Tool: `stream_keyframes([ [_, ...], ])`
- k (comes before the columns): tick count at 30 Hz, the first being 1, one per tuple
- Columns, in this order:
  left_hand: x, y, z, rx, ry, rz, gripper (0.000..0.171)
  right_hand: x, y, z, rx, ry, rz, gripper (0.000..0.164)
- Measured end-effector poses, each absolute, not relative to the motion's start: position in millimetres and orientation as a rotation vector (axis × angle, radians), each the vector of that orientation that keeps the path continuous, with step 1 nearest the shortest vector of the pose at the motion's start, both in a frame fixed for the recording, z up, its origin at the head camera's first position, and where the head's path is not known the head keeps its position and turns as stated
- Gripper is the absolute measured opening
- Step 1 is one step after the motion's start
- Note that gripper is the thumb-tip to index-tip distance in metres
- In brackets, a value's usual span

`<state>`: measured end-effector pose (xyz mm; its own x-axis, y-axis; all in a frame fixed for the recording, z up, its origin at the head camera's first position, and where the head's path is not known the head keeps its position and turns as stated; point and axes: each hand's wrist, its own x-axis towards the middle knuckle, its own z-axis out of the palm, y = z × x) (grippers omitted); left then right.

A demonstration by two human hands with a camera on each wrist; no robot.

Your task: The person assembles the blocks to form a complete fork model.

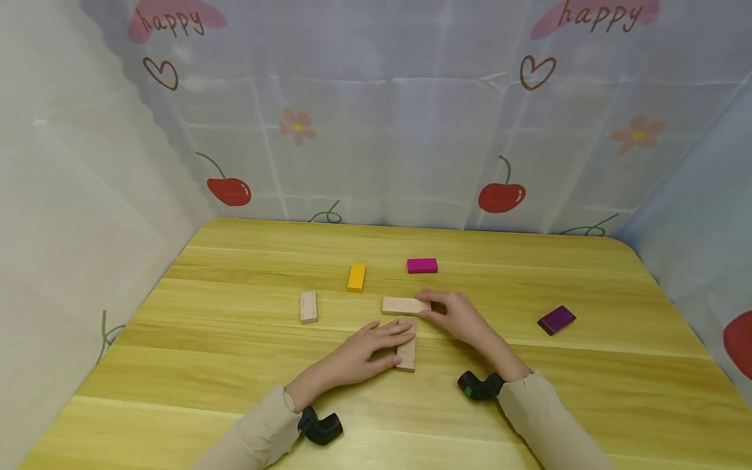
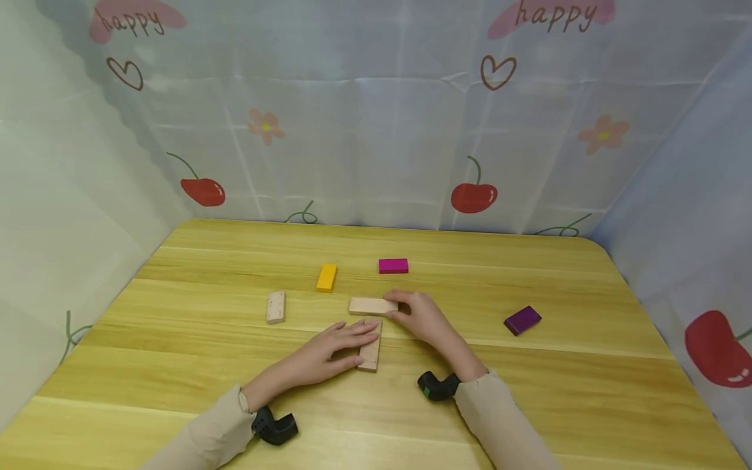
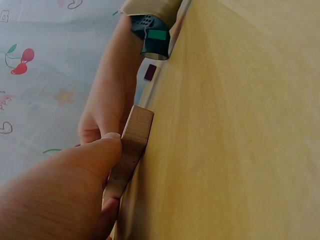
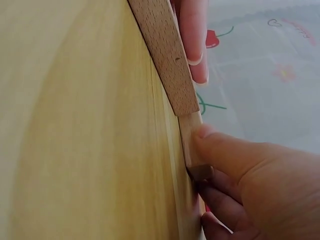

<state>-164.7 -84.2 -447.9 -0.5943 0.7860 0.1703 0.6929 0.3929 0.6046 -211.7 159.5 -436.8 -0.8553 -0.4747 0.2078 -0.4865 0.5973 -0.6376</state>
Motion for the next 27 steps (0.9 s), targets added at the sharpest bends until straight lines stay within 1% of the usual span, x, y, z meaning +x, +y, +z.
stream_keyframes([
  [7, -163.7, -84.6, -447.4, 1.326, 2.496, 0.974, 0.050, -209.9, 161.3, -439.1, 0.876, -2.790, 1.129, 0.032],
  [22, -161.5, -83.2, -446.3, 1.303, 2.521, 0.967, 0.049, -205.4, 161.7, -437.8, 0.858, -2.815, 1.143, 0.032],
  [27, -157.8, -79.7, -446.6, 1.309, 2.605, 0.895, 0.049, -205.4, 162.1, -438.9, 0.859, -2.810, 1.155, 0.032],
])
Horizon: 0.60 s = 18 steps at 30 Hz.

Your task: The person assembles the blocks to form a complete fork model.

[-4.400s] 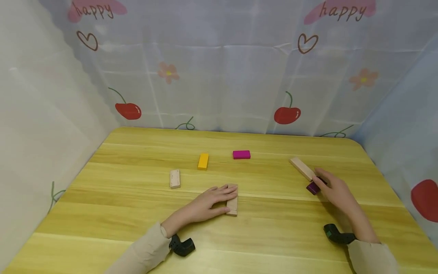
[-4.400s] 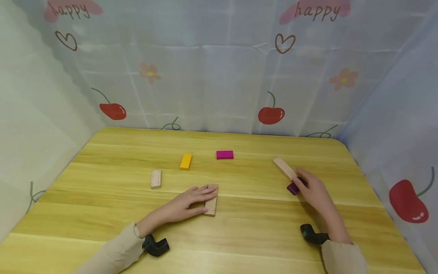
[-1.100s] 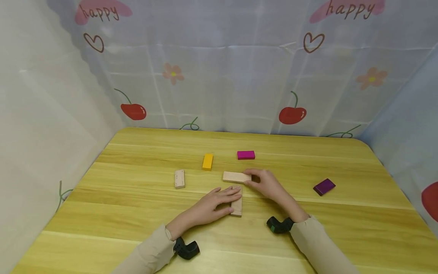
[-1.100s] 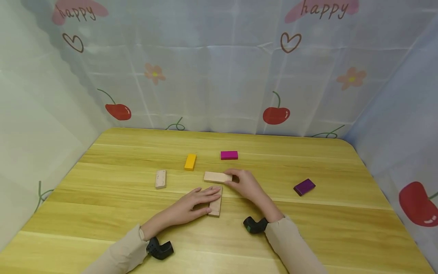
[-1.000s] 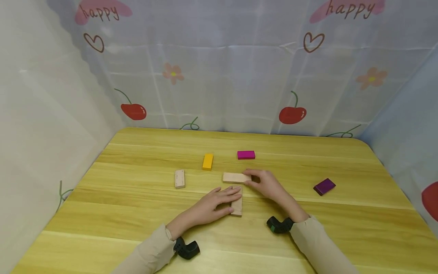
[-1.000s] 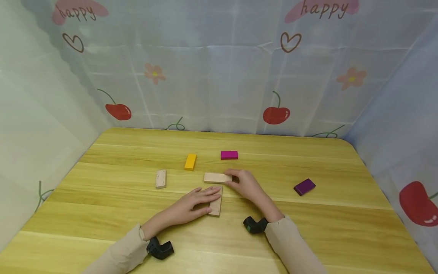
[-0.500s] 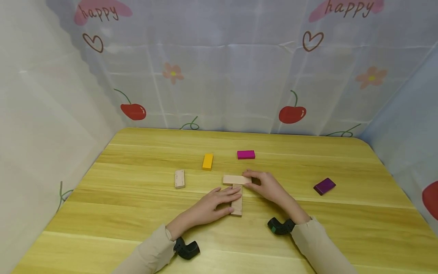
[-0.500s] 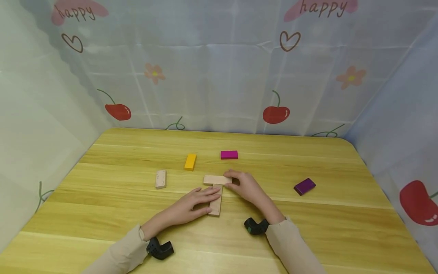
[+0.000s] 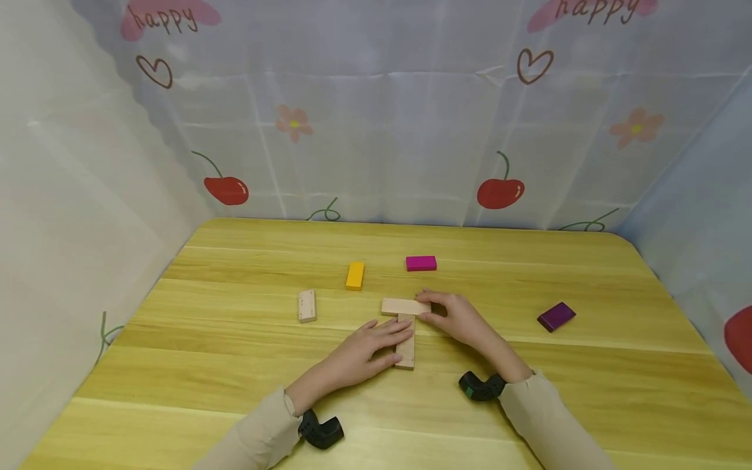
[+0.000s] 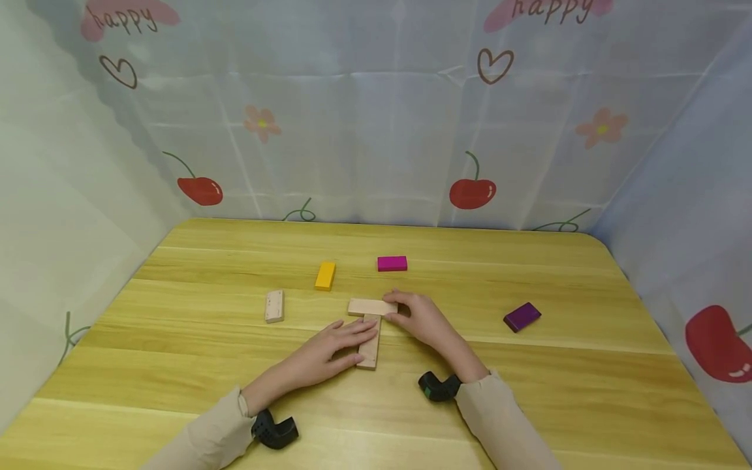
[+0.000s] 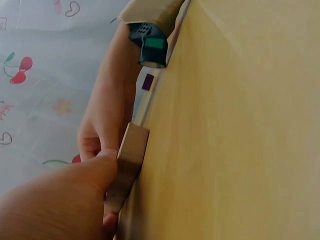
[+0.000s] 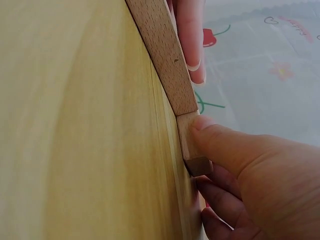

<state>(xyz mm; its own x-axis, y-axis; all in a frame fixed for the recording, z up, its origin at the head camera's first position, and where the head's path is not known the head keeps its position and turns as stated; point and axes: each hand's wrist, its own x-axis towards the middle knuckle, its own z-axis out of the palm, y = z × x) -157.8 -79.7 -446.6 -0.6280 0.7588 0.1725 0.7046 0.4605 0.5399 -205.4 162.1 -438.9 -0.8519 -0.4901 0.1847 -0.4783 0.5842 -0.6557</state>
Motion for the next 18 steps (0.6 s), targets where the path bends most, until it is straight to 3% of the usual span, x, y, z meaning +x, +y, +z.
stream_keyframes([
  [18, -142.6, -71.9, -445.6, 1.235, 2.764, 0.774, 0.050, -201.4, 158.8, -441.0, -0.983, 2.756, -1.211, 0.041],
])
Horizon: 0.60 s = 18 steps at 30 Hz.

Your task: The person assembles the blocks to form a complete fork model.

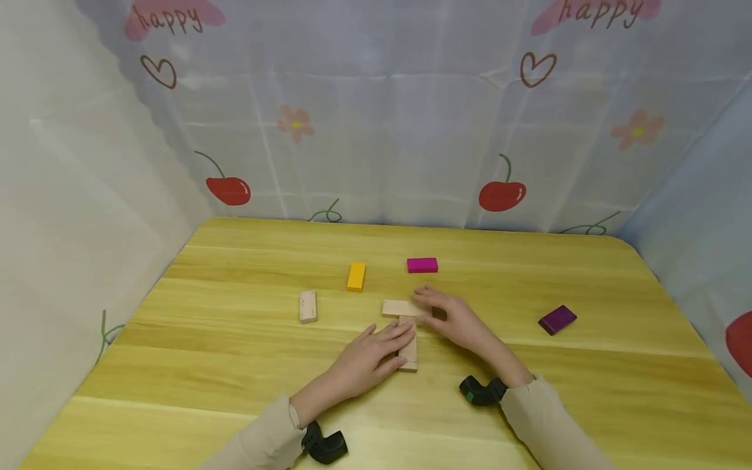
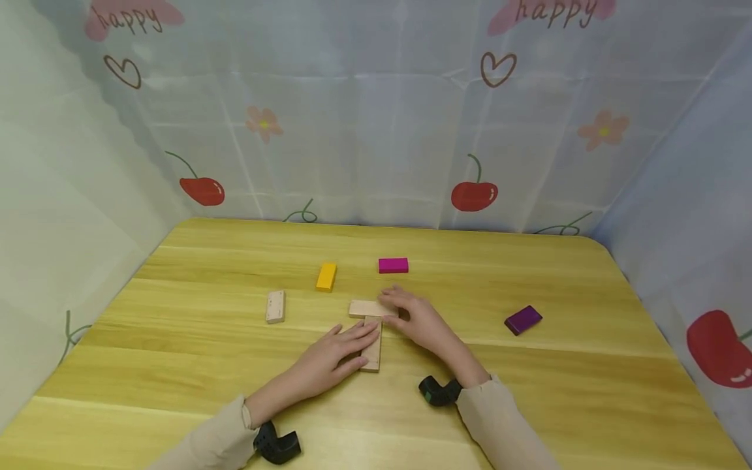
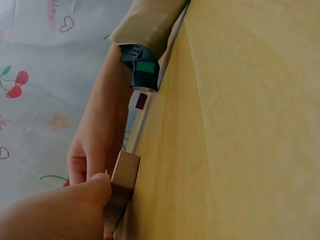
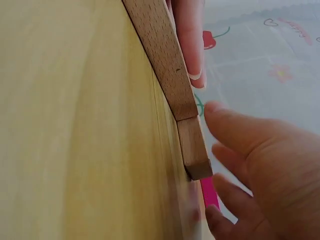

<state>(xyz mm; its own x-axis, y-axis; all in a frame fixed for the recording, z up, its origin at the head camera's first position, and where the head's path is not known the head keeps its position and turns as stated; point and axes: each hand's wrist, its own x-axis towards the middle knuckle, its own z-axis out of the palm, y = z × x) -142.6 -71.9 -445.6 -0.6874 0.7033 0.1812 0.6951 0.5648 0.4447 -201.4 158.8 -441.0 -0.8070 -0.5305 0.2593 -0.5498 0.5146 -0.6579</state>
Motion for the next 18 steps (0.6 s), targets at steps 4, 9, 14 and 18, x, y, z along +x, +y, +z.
stream_keyframes([
  [4, -142.7, -72.0, -445.1, 1.228, 2.749, 0.804, 0.050, -199.1, 156.8, -441.1, 1.038, -2.709, 1.215, 0.038],
  [9, -140.3, -71.8, -448.1, 1.148, 2.777, 0.902, 0.053, -194.6, 153.0, -443.7, 1.040, -2.716, 1.238, 0.037],
  [14, -142.5, -72.9, -445.9, 1.095, 2.784, 1.006, 0.053, -196.1, 151.5, -441.9, 1.008, -2.712, 1.254, 0.037],
  [18, -146.0, -79.9, -439.8, 1.054, 2.834, 1.038, 0.052, -196.6, 151.3, -440.3, 1.004, -2.721, 1.239, 0.038],
])
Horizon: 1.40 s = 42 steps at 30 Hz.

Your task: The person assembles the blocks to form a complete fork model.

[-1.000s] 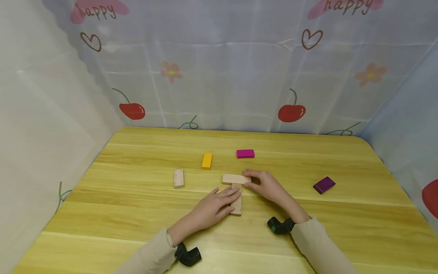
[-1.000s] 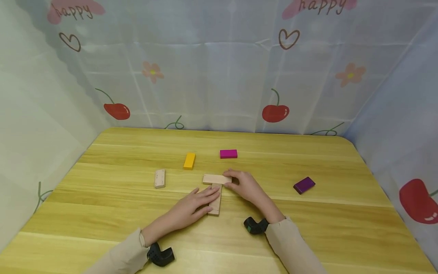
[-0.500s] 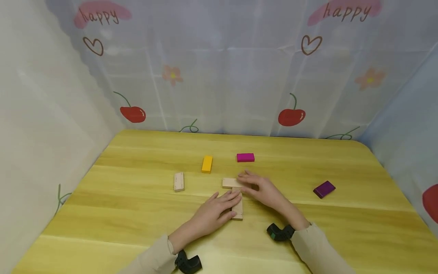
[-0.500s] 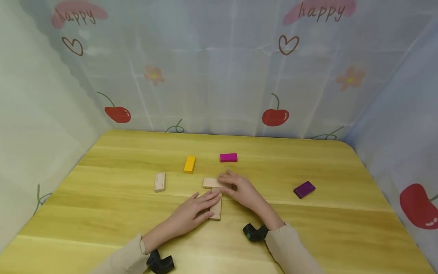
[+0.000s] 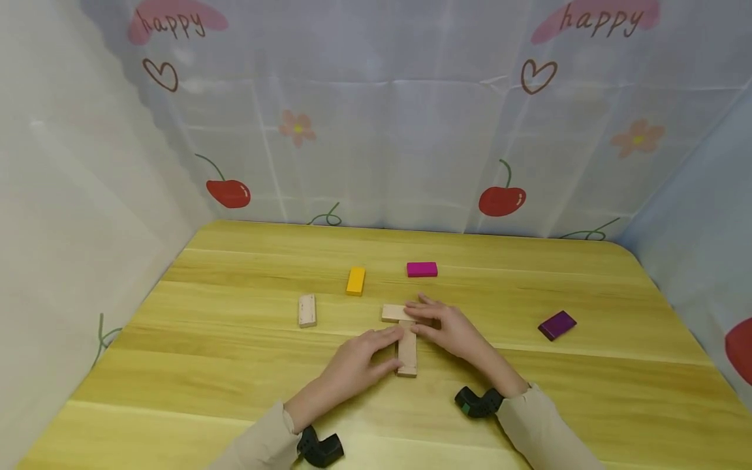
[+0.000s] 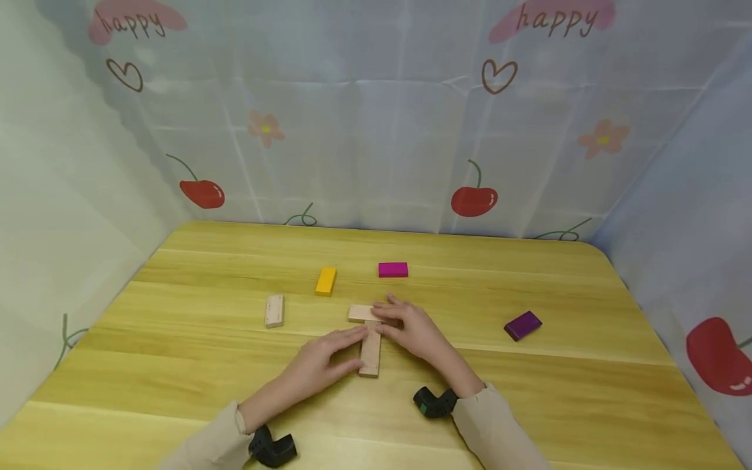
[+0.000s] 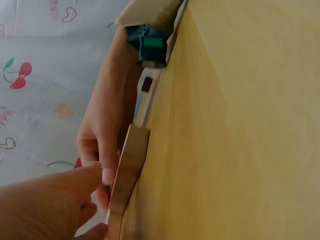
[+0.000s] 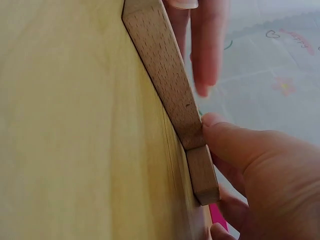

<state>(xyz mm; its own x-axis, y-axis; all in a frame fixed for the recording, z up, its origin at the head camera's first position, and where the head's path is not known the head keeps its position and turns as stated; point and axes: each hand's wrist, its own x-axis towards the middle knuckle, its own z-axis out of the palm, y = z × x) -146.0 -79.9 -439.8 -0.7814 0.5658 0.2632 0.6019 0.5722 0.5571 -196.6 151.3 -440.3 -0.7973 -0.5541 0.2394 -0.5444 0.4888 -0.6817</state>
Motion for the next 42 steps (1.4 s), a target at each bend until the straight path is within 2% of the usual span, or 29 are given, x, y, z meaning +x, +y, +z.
stream_keyframes([
  [9, -176.6, -140.7, -417.7, -0.684, -2.633, -1.045, 0.051, -196.5, 153.3, -440.0, -0.991, 2.704, -1.243, 0.039],
  [12, -183.9, -167.2, -417.1, -0.630, -2.706, -1.027, 0.060, -196.2, 153.7, -439.4, -0.974, 2.697, -1.251, 0.039],
  [18, -192.3, -207.5, -423.2, -0.631, -2.909, -1.065, 0.089, -196.1, 153.9, -440.9, -0.973, 2.687, -1.271, 0.039],
  [21, -194.6, -216.7, -426.8, -0.658, -2.942, -1.080, 0.096, -196.1, 154.0, -442.3, -0.973, 2.686, -1.275, 0.039],
  [35, -198.0, -229.2, -443.0, -0.607, -2.854, -1.191, 0.074, -198.6, 154.0, -444.1, -0.955, 2.661, -1.298, 0.038],
  [42, -197.6, -228.2, -443.4, -0.600, -2.810, -1.259, 0.069, -200.1, 154.0, -443.5, -0.928, 2.656, -1.296, 0.037],
])
